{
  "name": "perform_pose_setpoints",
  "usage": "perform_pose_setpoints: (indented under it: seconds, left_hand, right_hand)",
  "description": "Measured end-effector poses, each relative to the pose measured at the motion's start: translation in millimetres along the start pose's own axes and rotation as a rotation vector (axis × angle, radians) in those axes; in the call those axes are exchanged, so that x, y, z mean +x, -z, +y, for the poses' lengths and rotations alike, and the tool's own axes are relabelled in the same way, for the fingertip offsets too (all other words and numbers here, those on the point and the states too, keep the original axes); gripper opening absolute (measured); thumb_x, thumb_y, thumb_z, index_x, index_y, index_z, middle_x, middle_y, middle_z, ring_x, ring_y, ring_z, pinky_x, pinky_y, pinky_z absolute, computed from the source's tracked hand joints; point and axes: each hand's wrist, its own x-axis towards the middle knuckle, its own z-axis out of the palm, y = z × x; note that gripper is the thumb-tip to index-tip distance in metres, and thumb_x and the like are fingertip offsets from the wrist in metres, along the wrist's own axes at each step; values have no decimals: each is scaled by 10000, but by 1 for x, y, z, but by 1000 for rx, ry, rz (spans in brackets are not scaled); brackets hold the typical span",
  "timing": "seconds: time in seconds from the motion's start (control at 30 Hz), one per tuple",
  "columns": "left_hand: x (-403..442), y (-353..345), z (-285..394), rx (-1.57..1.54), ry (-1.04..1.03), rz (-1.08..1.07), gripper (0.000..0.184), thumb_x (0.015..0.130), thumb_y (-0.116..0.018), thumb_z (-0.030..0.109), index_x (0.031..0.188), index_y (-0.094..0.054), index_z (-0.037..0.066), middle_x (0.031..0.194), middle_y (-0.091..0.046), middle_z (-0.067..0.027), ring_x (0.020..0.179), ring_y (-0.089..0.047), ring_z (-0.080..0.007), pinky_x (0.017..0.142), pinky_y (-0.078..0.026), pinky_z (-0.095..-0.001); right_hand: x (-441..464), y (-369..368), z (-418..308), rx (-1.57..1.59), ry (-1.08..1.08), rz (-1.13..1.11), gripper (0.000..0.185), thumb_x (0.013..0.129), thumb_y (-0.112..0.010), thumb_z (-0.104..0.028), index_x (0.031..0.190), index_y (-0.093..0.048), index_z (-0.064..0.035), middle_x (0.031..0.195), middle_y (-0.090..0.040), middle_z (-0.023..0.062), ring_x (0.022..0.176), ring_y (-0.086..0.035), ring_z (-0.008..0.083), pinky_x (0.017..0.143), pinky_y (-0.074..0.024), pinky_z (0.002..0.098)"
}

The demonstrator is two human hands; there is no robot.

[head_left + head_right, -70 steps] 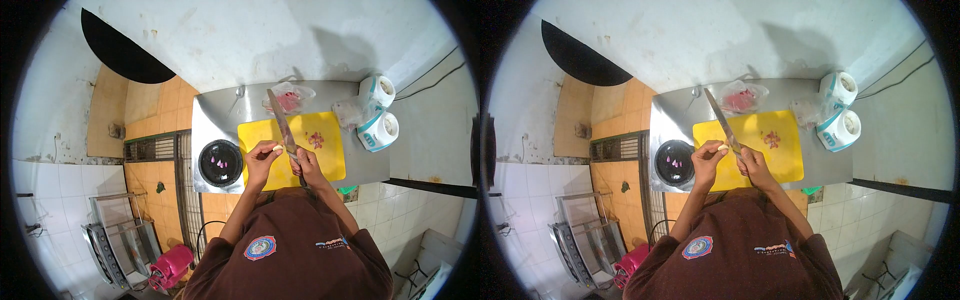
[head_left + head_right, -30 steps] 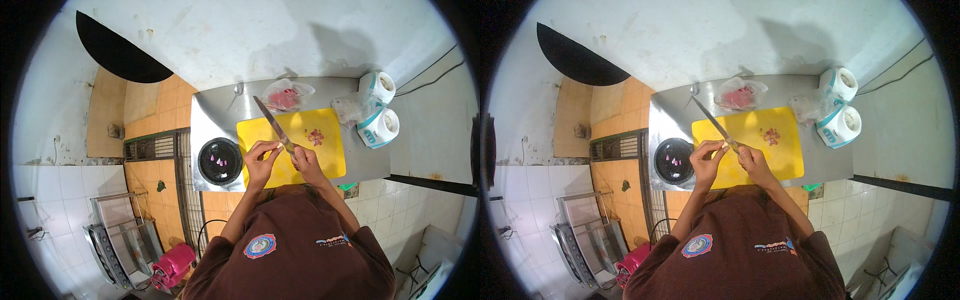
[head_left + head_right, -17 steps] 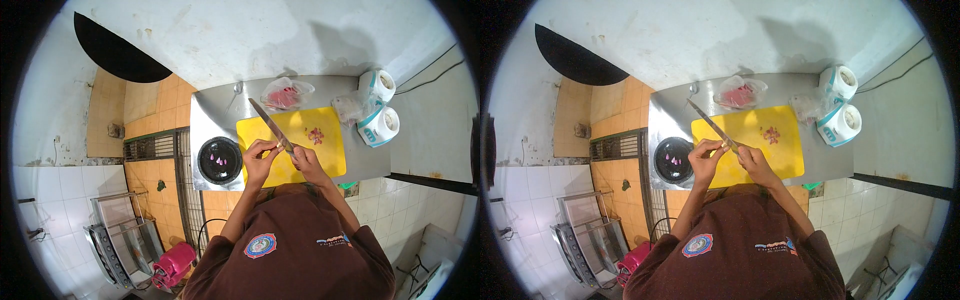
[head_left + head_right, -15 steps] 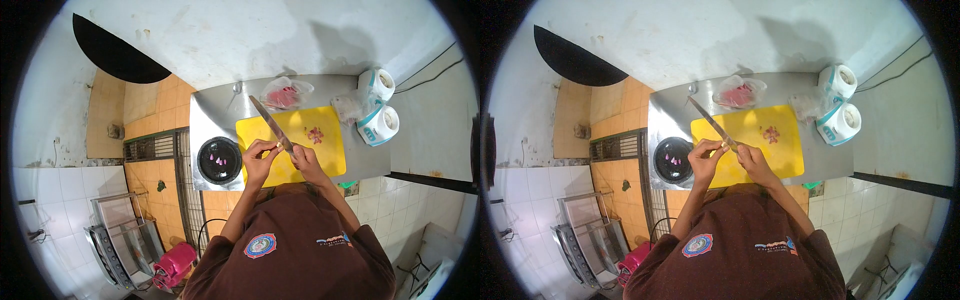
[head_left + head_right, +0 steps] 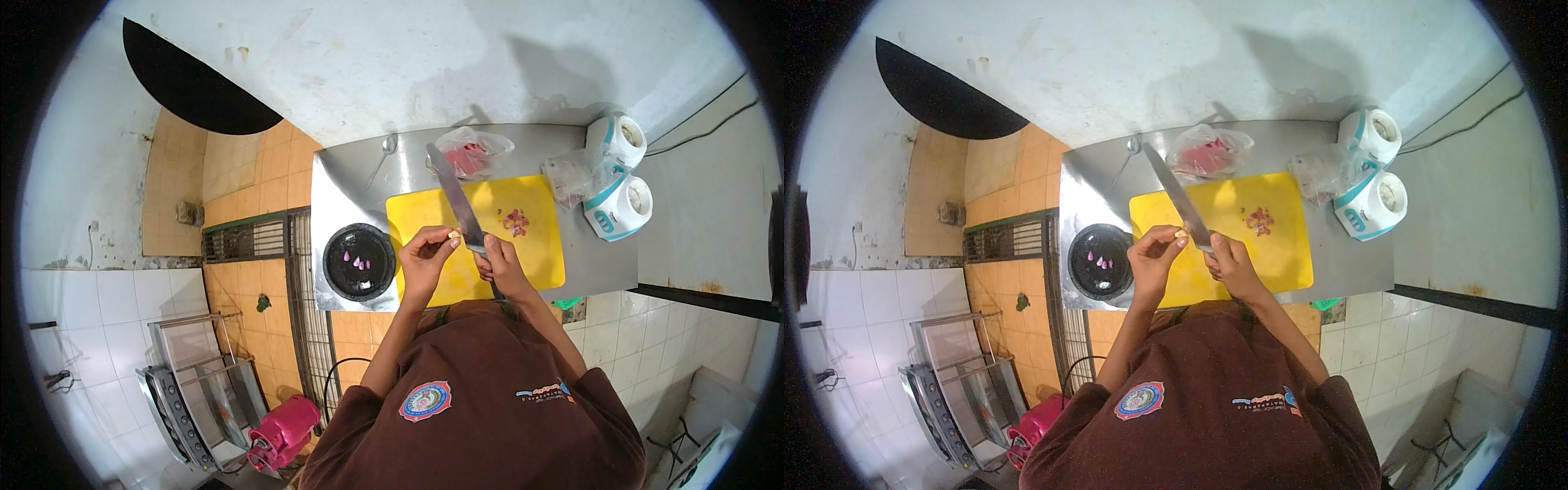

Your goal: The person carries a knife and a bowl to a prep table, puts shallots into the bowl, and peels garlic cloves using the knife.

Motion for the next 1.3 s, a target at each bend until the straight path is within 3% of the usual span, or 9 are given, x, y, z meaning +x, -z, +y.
perform_pose_setpoints:
  seconds: [0.3,0.5,0.67,0.8,0.9,1.0,1.1,1.2,1.3]
  left_hand:
    - [0,3,-1,-4,118,36,164,861,-738,-44,1014,-688,-10,951,-717,-52,901,-659,-112,844,-527,-265]
    - [-1,3,-6,-25,83,-3,166,891,-715,-16,1048,-659,-11,997,-709,-81,902,-661,-131,850,-532,-288]
    - [3,-5,5,-138,86,-20,139,936,-656,-11,1073,-632,-19,1091,-683,-108,918,-668,-154,850,-544,-307]
    - [5,15,-27,134,52,-53,141,952,-642,16,1090,-643,-13,1086,-687,-100,926,-679,-171,842,-549,-303]
    - [10,24,-48,313,18,-69,128,932,-675,42,1053,-673,0,1025,-693,-100,913,-691,-186,802,-550,-305]
    - [16,34,-69,623,-19,-116,94,880,-722,49,964,-708,8,895,-696,-115,862,-706,-227,727,-553,-332]
    - [17,47,-103,892,-164,-150,91,830,-752,48,907,-723,10,859,-683,-137,797,-700,-276,700,-552,-357]
    - [12,49,-116,987,-287,-142,97,804,-766,52,883,-729,8,853,-677,-144,744,-687,-296,688,-554,-367]
    - [10,50,-117,896,-246,-114,93,801,-768,55,874,-735,8,831,-671,-138,728,-678,-291,673,-551,-367]
  right_hand:
    - [2,-4,4,-261,151,-3,391,1087,-398,-370,854,-491,-70,649,-377,-58,549,-335,37,492,-278,223]
    - [3,-3,9,-158,125,55,374,1085,-412,-339,900,-552,-46,652,-379,-59,554,-333,41,498,-285,229]
    - [1,-1,4,-35,63,67,389,1087,-392,-372,1115,-588,-37,649,-391,-51,544,-343,36,489,-291,211]
    - [3,12,2,-70,-19,50,382,1083,-410,-354,1240,-552,-36,654,-399,-50,544,-360,42,495,-311,223]
    - [8,25,23,-373,32,122,352,1066,-451,-310,1280,-507,-37,648,-466,11,550,-442,110,527,-379,291]
    - [7,44,39,-781,-39,106,331,1040,-480,-252,1289,-470,-35,686,-568,138,591,-553,253,589,-436,394]
    - [3,54,55,-925,-203,42,310,1022,-480,-219,1279,-450,-47,758,-613,252,691,-604,409,654,-456,488]
    - [-2,64,87,-979,-121,64,259,1023,-500,-198,1223,-463,-39,699,-581,217,673,-607,367,605,-444,465]
    - [-6,67,93,-1076,-158,28,276,1019,-472,-221,1229,-442,-44,829,-624,281,828,-615,481,742,-459,574]
